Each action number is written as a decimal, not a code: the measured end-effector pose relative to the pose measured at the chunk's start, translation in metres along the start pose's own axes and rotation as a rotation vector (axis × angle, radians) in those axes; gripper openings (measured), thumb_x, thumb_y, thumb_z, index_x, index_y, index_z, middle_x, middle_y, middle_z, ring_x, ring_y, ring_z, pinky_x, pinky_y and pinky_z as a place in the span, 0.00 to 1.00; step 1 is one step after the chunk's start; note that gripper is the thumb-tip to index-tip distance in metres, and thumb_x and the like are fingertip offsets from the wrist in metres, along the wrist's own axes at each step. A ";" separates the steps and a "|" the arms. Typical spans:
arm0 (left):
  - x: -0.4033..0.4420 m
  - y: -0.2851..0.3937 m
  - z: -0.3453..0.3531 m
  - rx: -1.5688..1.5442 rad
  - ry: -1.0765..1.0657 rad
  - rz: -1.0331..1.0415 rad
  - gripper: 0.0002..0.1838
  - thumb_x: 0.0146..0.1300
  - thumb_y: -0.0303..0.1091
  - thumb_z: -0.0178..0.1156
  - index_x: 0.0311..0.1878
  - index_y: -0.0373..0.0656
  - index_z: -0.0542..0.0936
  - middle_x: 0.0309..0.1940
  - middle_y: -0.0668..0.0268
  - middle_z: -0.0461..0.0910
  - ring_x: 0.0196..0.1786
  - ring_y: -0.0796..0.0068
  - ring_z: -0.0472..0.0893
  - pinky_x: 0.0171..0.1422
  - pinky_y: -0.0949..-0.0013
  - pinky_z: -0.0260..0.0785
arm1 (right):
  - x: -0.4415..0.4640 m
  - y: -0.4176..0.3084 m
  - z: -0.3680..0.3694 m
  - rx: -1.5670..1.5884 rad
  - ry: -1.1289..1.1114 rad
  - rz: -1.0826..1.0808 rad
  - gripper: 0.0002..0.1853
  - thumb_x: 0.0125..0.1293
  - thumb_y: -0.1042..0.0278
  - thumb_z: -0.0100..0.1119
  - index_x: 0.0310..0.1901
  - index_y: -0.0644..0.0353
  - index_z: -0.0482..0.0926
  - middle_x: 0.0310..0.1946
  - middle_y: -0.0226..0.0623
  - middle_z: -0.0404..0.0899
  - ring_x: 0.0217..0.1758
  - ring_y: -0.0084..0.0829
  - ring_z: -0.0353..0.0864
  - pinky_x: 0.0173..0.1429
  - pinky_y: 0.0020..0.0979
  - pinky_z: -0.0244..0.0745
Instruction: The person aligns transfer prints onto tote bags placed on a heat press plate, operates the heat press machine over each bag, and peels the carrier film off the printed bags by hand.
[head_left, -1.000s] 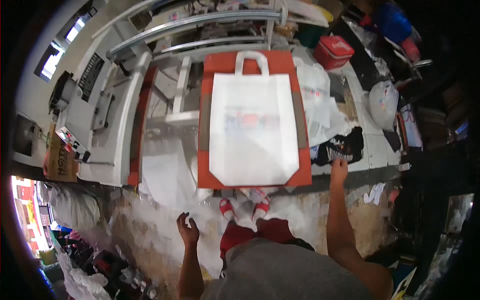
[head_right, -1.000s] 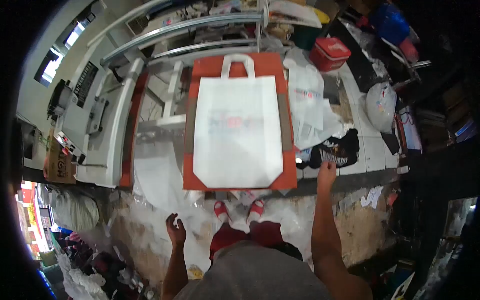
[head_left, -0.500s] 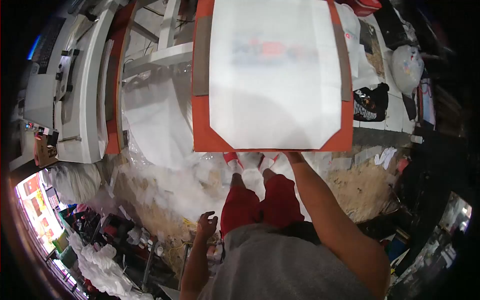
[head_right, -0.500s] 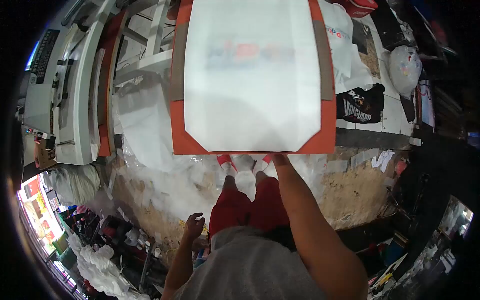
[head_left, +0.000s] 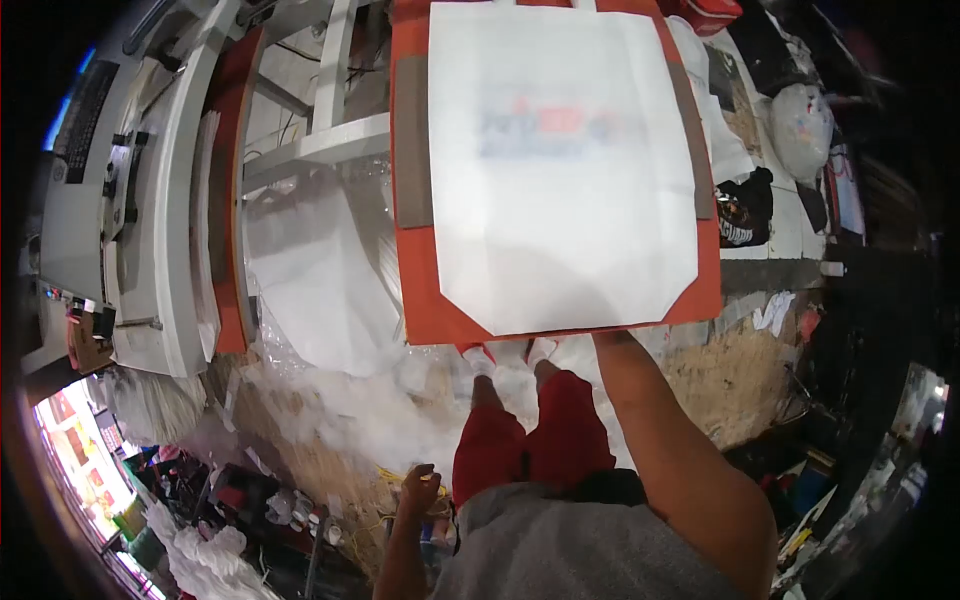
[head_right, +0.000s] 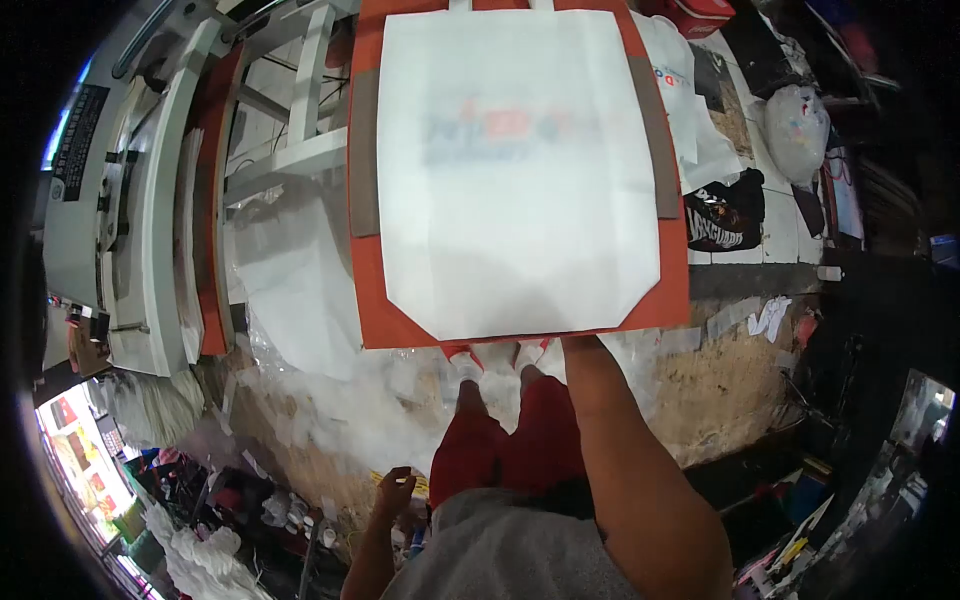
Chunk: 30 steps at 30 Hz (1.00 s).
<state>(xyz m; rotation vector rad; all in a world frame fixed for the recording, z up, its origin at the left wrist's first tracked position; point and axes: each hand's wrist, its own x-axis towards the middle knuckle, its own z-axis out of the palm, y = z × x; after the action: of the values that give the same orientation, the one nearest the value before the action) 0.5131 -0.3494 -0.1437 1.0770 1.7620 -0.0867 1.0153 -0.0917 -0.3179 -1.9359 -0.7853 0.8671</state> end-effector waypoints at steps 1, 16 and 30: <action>0.002 0.005 -0.003 0.048 -0.001 -0.005 0.22 0.62 0.41 0.64 0.55 0.37 0.80 0.48 0.48 0.84 0.49 0.56 0.86 0.55 0.59 0.78 | 0.001 -0.001 -0.002 -0.004 0.006 0.001 0.21 0.65 0.56 0.60 0.55 0.59 0.80 0.52 0.43 0.83 0.59 0.44 0.79 0.65 0.45 0.73; 0.024 0.085 -0.009 0.194 0.105 0.373 0.16 0.61 0.33 0.65 0.52 0.39 0.82 0.46 0.51 0.84 0.51 0.53 0.84 0.56 0.57 0.77 | 0.002 -0.010 -0.014 -0.031 0.022 -0.030 0.21 0.65 0.57 0.59 0.55 0.59 0.79 0.52 0.43 0.83 0.58 0.44 0.80 0.64 0.44 0.73; 0.043 0.217 0.003 0.032 0.003 0.513 0.17 0.61 0.30 0.64 0.53 0.39 0.81 0.50 0.50 0.82 0.54 0.53 0.82 0.61 0.56 0.74 | 0.005 -0.001 -0.047 0.010 -0.046 -0.081 0.20 0.65 0.58 0.59 0.55 0.60 0.79 0.52 0.44 0.83 0.58 0.45 0.80 0.64 0.44 0.74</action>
<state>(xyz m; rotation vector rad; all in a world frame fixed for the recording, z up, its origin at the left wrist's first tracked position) 0.6623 -0.1949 -0.0902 1.5185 1.4408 0.2038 1.0558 -0.1086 -0.2997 -1.8683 -0.8786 0.8670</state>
